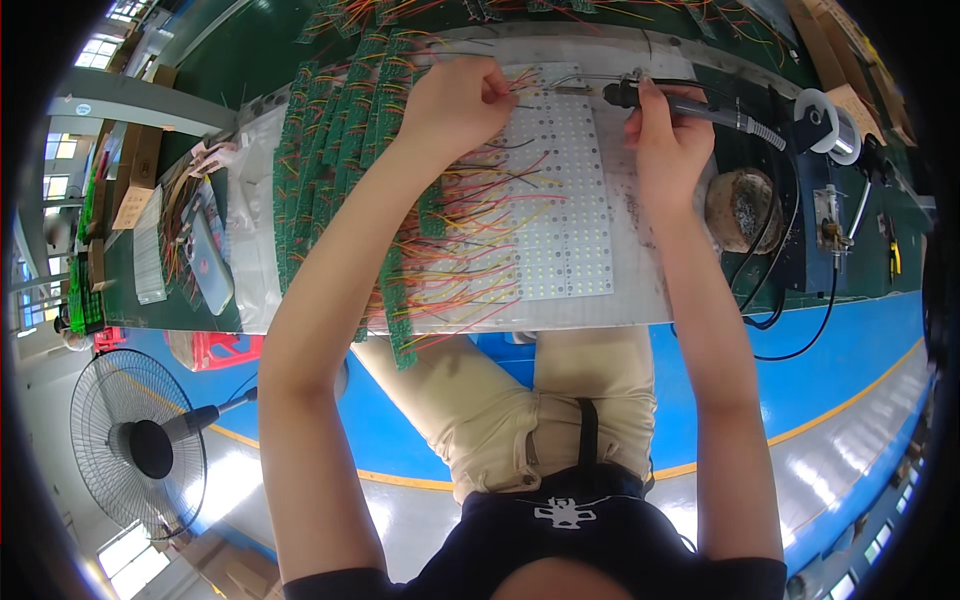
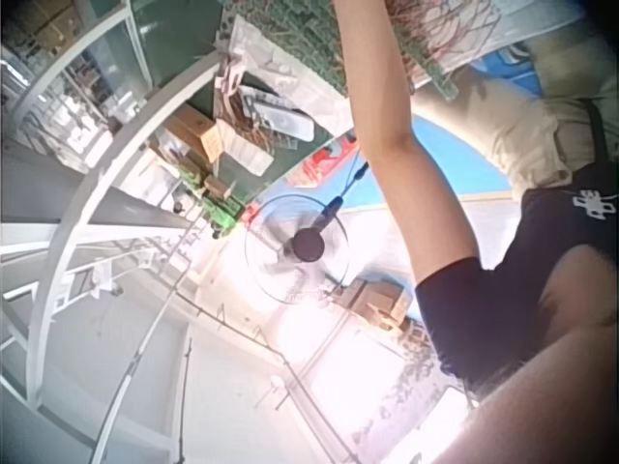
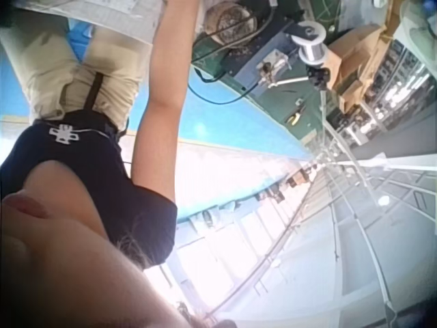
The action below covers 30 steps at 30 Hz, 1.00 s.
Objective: Soldering wires to LED light panels at a factory workbench.
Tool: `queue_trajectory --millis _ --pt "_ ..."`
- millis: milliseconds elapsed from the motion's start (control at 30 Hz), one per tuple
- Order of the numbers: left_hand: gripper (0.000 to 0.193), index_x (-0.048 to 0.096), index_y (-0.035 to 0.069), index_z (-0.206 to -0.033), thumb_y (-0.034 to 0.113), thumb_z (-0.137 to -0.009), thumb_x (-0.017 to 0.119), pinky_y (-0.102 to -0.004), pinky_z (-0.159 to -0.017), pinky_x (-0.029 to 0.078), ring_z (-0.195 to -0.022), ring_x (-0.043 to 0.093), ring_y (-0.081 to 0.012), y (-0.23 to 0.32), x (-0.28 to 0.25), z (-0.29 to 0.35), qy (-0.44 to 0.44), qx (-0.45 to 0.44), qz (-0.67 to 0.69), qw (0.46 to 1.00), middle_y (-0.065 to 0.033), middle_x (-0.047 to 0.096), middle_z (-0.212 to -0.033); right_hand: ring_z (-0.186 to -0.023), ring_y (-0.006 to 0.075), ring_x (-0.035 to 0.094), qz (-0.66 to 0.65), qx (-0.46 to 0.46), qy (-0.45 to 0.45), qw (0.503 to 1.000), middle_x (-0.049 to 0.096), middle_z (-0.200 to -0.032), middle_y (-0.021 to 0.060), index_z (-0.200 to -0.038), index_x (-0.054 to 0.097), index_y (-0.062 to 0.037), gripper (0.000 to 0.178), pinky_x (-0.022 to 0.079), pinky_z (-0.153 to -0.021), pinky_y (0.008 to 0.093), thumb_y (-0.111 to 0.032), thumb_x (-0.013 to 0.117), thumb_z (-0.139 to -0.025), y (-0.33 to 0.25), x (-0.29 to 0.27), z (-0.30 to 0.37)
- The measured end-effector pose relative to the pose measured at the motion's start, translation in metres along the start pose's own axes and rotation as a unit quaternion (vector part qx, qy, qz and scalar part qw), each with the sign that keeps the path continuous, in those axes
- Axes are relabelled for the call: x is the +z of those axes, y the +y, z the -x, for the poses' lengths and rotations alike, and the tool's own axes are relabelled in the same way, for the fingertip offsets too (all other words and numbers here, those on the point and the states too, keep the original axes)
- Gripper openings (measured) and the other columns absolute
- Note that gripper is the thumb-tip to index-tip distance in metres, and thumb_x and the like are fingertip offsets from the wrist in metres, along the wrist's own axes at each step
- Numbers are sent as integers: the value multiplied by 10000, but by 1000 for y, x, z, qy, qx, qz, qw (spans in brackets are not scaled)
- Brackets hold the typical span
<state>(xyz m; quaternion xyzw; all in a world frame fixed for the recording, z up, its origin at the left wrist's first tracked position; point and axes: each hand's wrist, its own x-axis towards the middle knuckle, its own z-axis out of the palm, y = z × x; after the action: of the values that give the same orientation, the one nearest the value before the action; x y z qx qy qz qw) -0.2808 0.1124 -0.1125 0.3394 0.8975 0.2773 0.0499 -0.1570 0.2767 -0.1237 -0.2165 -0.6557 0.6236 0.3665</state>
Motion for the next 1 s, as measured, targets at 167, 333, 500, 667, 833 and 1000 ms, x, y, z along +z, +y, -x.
queue_trajectory --millis 167,333,500,667,833,1000 --pt "145 640 86 -768 223 -728 666 -348 -641 508 -697 649 -237 -3 4 -1 13 19 -3 1000 -54 664 -727 -460 68 502 -26 0 8 1000 571 -558 48 -801 553 3 218 374 -420 213 -190 648 -833 4 -1 -1" --pt "183 625 52 -770 222 -754 693 -301 -557 462 -595 617 -182 -3 4 0 25 39 -2 999 -62 640 -660 -459 73 510 -29 4 10 1000 575 -568 55 -803 550 7 220 392 -420 213 -188 646 -836 3 1 0" --pt "183 626 53 -764 223 -753 693 -299 -556 462 -596 617 -179 -3 4 0 28 40 -7 999 -61 638 -657 -464 75 518 -30 1 5 1000 577 -573 58 -809 549 9 217 399 -422 211 -183 645 -837 4 1 0" --pt "177 632 54 -774 219 -753 691 -296 -557 464 -600 619 -177 -4 5 0 30 43 -6 999 -60 638 -659 -476 77 530 -36 2 8 999 575 -575 57 -812 546 13 214 414 -423 211 -175 646 -835 4 1 0" --pt "128 637 86 -748 207 -717 666 -351 -633 511 -702 648 -231 -1 3 0 15 14 3 1000 -51 661 -734 -480 77 533 -33 2 3 999 575 -582 61 -822 542 17 216 423 -425 211 -169 651 -831 5 0 -1" --pt "128 638 89 -749 208 -714 668 -349 -638 511 -701 648 -230 -1 2 0 15 11 3 1000 -49 661 -734 -472 75 529 -41 5 -2 999 574 -581 63 -826 539 20 221 416 -422 212 -168 655 -824 5 1 -1"
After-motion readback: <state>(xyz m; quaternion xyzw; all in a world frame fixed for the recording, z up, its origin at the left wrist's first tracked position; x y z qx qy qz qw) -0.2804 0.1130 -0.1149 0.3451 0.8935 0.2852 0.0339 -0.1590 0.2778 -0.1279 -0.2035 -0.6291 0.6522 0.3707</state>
